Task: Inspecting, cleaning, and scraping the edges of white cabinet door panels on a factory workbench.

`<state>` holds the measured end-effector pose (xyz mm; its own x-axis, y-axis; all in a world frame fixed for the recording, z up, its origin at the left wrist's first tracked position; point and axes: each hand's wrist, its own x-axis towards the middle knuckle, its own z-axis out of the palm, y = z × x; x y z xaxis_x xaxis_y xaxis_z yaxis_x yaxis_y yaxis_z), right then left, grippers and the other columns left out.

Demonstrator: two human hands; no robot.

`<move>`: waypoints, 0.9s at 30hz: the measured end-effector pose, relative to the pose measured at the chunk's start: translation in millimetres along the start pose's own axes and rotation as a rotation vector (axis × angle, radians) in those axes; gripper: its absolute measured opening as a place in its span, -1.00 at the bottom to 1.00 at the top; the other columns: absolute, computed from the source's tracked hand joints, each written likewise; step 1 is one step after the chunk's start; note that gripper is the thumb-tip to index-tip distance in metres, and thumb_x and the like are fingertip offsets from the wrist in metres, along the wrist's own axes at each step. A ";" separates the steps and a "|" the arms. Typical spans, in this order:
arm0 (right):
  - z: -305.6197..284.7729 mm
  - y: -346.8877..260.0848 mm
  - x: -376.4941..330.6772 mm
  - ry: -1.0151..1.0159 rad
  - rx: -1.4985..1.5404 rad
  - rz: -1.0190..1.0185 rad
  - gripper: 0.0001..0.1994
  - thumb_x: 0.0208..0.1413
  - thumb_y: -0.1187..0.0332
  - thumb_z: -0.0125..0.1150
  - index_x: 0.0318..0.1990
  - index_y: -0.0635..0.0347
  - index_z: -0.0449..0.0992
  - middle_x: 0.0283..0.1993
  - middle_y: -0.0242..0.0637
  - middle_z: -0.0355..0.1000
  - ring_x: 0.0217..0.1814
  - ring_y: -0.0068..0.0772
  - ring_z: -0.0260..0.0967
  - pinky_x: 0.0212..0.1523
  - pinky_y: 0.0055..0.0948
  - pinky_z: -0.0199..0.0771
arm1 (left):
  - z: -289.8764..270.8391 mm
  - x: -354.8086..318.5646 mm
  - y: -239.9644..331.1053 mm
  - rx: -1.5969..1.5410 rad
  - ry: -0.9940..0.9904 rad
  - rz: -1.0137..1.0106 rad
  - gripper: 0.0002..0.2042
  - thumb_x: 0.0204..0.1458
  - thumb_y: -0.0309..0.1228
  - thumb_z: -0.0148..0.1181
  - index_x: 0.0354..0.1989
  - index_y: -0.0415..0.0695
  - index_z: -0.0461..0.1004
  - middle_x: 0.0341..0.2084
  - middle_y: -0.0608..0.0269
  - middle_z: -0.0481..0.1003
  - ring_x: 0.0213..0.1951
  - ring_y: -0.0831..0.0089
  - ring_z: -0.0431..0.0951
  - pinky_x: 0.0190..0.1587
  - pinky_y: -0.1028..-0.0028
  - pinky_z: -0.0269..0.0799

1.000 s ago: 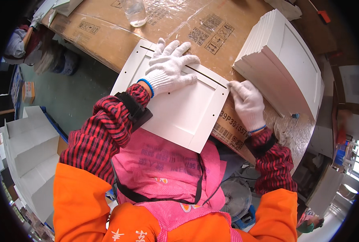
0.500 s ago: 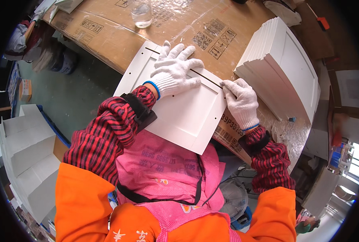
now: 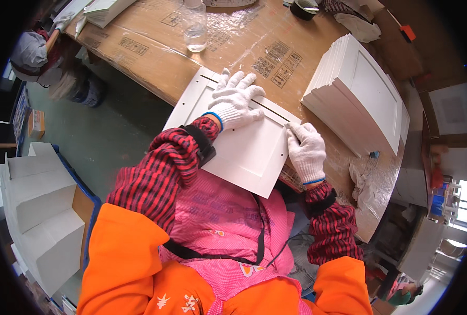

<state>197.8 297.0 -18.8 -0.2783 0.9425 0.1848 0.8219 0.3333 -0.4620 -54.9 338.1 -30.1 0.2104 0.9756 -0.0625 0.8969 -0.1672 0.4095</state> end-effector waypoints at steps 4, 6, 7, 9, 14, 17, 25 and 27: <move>12.6 8.6 0.9 0.072 0.037 0.028 -0.80 0.23 0.41 0.35 -0.03 0.17 0.74 -0.24 -0.11 0.56 -0.21 -0.08 0.58 -0.13 -0.23 0.57 | 0.5 -10.2 -16.6 -0.012 0.010 0.063 -0.39 0.15 0.05 0.29 0.38 0.17 0.44 0.57 0.00 0.15 0.61 0.00 0.01 0.66 0.01 -0.33; 8.8 16.8 6.5 0.070 0.038 0.096 -0.81 0.23 0.40 0.35 -0.04 0.16 0.74 -0.23 -0.11 0.57 -0.20 -0.07 0.59 -0.13 -0.23 0.58 | -9.5 -24.5 -33.9 -0.029 0.054 0.005 -0.38 0.14 0.00 0.33 0.37 0.11 0.45 0.56 -0.06 0.16 0.61 -0.05 0.01 0.65 0.01 -0.25; 6.4 16.9 12.2 0.060 0.037 0.054 -0.81 0.23 0.35 0.35 -0.05 0.09 0.74 -0.21 -0.15 0.57 -0.17 -0.05 0.59 -0.13 -0.18 0.59 | -19.9 -38.3 -46.8 0.020 0.114 -0.038 -0.38 0.14 -0.01 0.34 0.38 0.08 0.45 0.55 -0.10 0.16 0.61 -0.08 0.01 0.64 0.02 -0.20; 5.0 17.3 24.0 0.051 -0.009 -0.023 -0.83 0.24 0.30 0.34 -0.08 0.03 0.74 -0.18 -0.19 0.59 -0.15 -0.03 0.60 -0.12 -0.14 0.60 | -39.1 -64.9 -70.7 0.077 0.162 -0.166 -0.36 0.14 -0.01 0.35 0.38 0.04 0.46 0.54 -0.14 0.18 0.60 -0.14 0.01 0.63 0.02 -0.13; 15.1 33.7 32.8 0.062 -0.032 -0.026 -0.85 0.24 0.31 0.35 -0.09 -0.01 0.74 -0.17 -0.21 0.59 -0.13 -0.05 0.59 -0.12 -0.17 0.61 | -37.9 -91.4 -88.5 0.104 0.072 -0.233 -0.26 0.20 0.04 0.30 0.54 0.11 0.28 0.58 -0.06 0.12 0.61 -0.15 -0.04 0.63 -0.01 -0.23; 12.4 28.7 29.7 0.036 -0.026 -0.025 -0.85 0.23 0.34 0.35 -0.09 -0.01 0.74 -0.20 -0.23 0.57 -0.15 -0.05 0.58 -0.14 -0.16 0.59 | -25.2 -89.8 -97.4 0.070 0.065 -0.232 -0.26 0.26 0.06 0.23 0.59 0.16 0.21 0.62 0.01 0.06 0.64 -0.16 -0.14 0.62 -0.13 -0.38; 6.7 30.1 32.7 0.016 -0.064 -0.111 -0.86 0.22 0.37 0.34 -0.09 0.00 0.71 -0.25 -0.24 0.53 -0.17 -0.04 0.55 -0.16 -0.15 0.58 | -16.0 -88.2 -107.0 0.006 0.092 -0.211 -0.28 0.29 0.06 0.19 0.60 0.21 0.20 0.64 0.07 0.01 0.64 -0.18 -0.20 0.59 -0.26 -0.47; 4.4 36.7 32.1 -0.008 -0.089 -0.177 -0.83 0.21 0.39 0.33 -0.07 -0.01 0.69 -0.22 -0.25 0.52 -0.13 -0.07 0.55 -0.13 -0.17 0.59 | -18.1 -87.7 -102.7 -0.021 0.075 -0.229 -0.29 0.29 0.05 0.20 0.60 0.23 0.20 0.64 0.08 0.01 0.65 -0.19 -0.24 0.60 -0.25 -0.39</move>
<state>216.8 339.6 -33.7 -0.4263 0.8696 0.2494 0.8003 0.4910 -0.3441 -172.5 272.3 -50.1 -0.0277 0.9957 -0.0880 0.9093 0.0617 0.4117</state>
